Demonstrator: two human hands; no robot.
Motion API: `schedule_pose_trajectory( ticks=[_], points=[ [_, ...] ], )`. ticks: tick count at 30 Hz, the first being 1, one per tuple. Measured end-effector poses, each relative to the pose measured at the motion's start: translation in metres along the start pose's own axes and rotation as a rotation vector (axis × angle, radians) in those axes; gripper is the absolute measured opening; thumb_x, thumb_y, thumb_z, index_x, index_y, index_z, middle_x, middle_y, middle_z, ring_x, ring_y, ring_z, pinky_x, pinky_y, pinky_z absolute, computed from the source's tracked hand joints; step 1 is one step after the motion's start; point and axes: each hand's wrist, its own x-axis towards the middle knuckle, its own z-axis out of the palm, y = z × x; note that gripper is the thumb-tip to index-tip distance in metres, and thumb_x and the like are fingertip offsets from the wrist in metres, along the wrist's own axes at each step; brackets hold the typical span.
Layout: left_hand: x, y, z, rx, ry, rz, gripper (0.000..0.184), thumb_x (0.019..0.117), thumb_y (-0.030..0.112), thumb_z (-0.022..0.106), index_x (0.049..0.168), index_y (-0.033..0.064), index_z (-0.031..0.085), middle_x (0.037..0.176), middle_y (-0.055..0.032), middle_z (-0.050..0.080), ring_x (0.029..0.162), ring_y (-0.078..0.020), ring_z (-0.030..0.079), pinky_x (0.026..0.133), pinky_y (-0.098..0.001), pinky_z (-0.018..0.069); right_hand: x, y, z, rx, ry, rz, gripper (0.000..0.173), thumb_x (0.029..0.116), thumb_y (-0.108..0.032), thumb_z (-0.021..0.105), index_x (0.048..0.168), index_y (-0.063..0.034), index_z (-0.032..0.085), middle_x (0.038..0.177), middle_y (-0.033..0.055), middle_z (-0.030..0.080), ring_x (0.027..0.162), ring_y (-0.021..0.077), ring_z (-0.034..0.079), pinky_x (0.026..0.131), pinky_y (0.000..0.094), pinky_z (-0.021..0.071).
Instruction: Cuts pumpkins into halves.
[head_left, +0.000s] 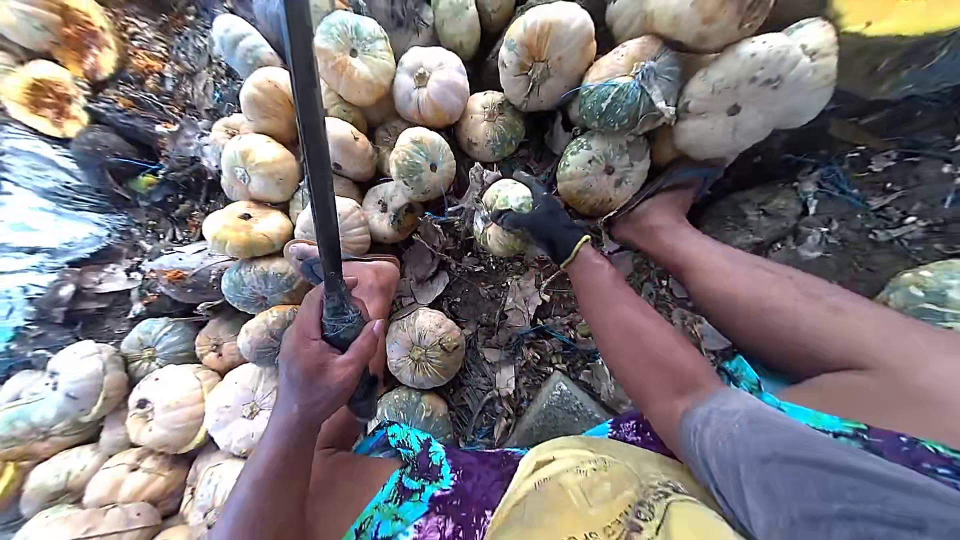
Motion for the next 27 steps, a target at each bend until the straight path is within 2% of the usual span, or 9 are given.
schedule_pose_trajectory(
  ticks=[3, 6, 8, 13, 15, 18, 22, 24, 27],
  points=[
    [-0.014, -0.014, 0.027, -0.081, -0.048, -0.125, 0.046, 0.0825, 0.012, 0.074, 0.125, 0.0044, 0.058, 0.094, -0.0022, 0.070, 0.080, -0.0126, 0.069, 0.071, -0.0314, 0.0612, -0.039, 0.021, -0.006, -0.195, 0.087, -0.013, 0.080, 0.0845, -0.051, 0.078, 0.151, -0.0172, 0.050, 0.151, 0.0178, 0.051, 0.137, 0.0342, 0.051, 0.112, 0.0587, 0.0442],
    [-0.015, -0.034, 0.093, -0.056, -0.050, -0.256, 0.027, 0.0905, 0.020, 0.074, 0.109, 0.0013, 0.066, 0.079, -0.0077, 0.068, 0.063, -0.0181, 0.066, 0.060, -0.0382, 0.0594, -0.047, 0.077, 0.017, -0.313, 0.178, 0.042, 0.077, 0.0928, -0.064, 0.059, 0.154, -0.0194, 0.047, 0.153, 0.0200, 0.049, 0.139, 0.0382, 0.050, 0.113, 0.0621, 0.0421],
    [-0.008, -0.045, 0.154, 0.024, -0.008, -0.287, 0.027, 0.0938, 0.025, 0.074, 0.106, 0.0017, 0.070, 0.079, -0.0081, 0.069, 0.064, -0.0180, 0.065, 0.064, -0.0406, 0.0588, -0.049, 0.081, 0.024, -0.259, 0.203, 0.113, 0.075, 0.0945, -0.066, 0.055, 0.153, -0.0196, 0.047, 0.149, 0.0196, 0.053, 0.136, 0.0388, 0.052, 0.110, 0.0633, 0.0437],
    [-0.017, -0.101, 0.259, 0.191, -0.094, -0.396, 0.034, 0.0941, 0.030, 0.067, 0.119, 0.0076, 0.072, 0.100, -0.0146, 0.075, 0.097, -0.0303, 0.073, 0.090, -0.0555, 0.0561, -0.061, 0.079, 0.032, -0.251, 0.226, 0.100, 0.065, 0.1017, -0.059, 0.049, 0.149, -0.0154, 0.049, 0.151, 0.0206, 0.049, 0.137, 0.0394, 0.051, 0.111, 0.0615, 0.0439],
    [-0.020, -0.121, 0.268, 0.225, -0.141, -0.437, 0.035, 0.0930, 0.030, 0.066, 0.119, 0.0086, 0.072, 0.101, -0.0155, 0.075, 0.098, -0.0324, 0.073, 0.090, -0.0572, 0.0558, -0.066, 0.075, 0.044, -0.287, 0.299, 0.040, 0.060, 0.1074, -0.051, 0.042, 0.151, -0.0102, 0.048, 0.151, 0.0242, 0.050, 0.135, 0.0420, 0.053, 0.109, 0.0623, 0.0453],
    [-0.021, -0.131, 0.270, 0.239, -0.230, -0.500, 0.035, 0.0949, 0.030, 0.064, 0.122, 0.0095, 0.071, 0.106, -0.0156, 0.075, 0.103, -0.0326, 0.072, 0.092, -0.0566, 0.0552, -0.095, -0.018, 0.028, -0.295, 0.001, 0.410, 0.051, 0.1137, -0.023, 0.035, 0.161, -0.0058, 0.027, 0.164, 0.0192, 0.034, 0.151, 0.0334, 0.035, 0.123, 0.0516, 0.0294],
    [-0.014, -0.126, 0.274, 0.200, -0.179, -0.480, 0.033, 0.0934, 0.030, 0.065, 0.118, 0.0095, 0.072, 0.101, -0.0146, 0.076, 0.099, -0.0316, 0.073, 0.089, -0.0551, 0.0562, -0.068, 0.063, 0.044, -0.269, 0.386, 0.030, 0.053, 0.1109, -0.040, 0.037, 0.147, -0.0041, 0.052, 0.139, 0.0240, 0.061, 0.128, 0.0367, 0.061, 0.107, 0.0550, 0.0489],
    [-0.011, -0.128, 0.274, 0.195, -0.193, -0.476, 0.033, 0.0939, 0.028, 0.066, 0.120, 0.0087, 0.071, 0.101, -0.0156, 0.075, 0.099, -0.0324, 0.073, 0.090, -0.0549, 0.0558, -0.081, 0.011, 0.034, -0.166, 0.191, 0.331, 0.054, 0.1134, -0.037, 0.033, 0.158, -0.0065, 0.036, 0.155, 0.0220, 0.046, 0.144, 0.0344, 0.045, 0.120, 0.0533, 0.0344],
    [-0.009, -0.151, 0.280, 0.297, -0.319, -0.580, 0.038, 0.0957, 0.032, 0.062, 0.128, 0.0138, 0.068, 0.113, -0.0149, 0.075, 0.110, -0.0319, 0.072, 0.095, -0.0558, 0.0552, -0.095, -0.029, 0.049, -0.161, 0.287, 0.400, 0.052, 0.1142, -0.031, 0.032, 0.155, -0.0005, 0.040, 0.154, 0.0262, 0.047, 0.144, 0.0378, 0.045, 0.121, 0.0540, 0.0320]
  ],
)
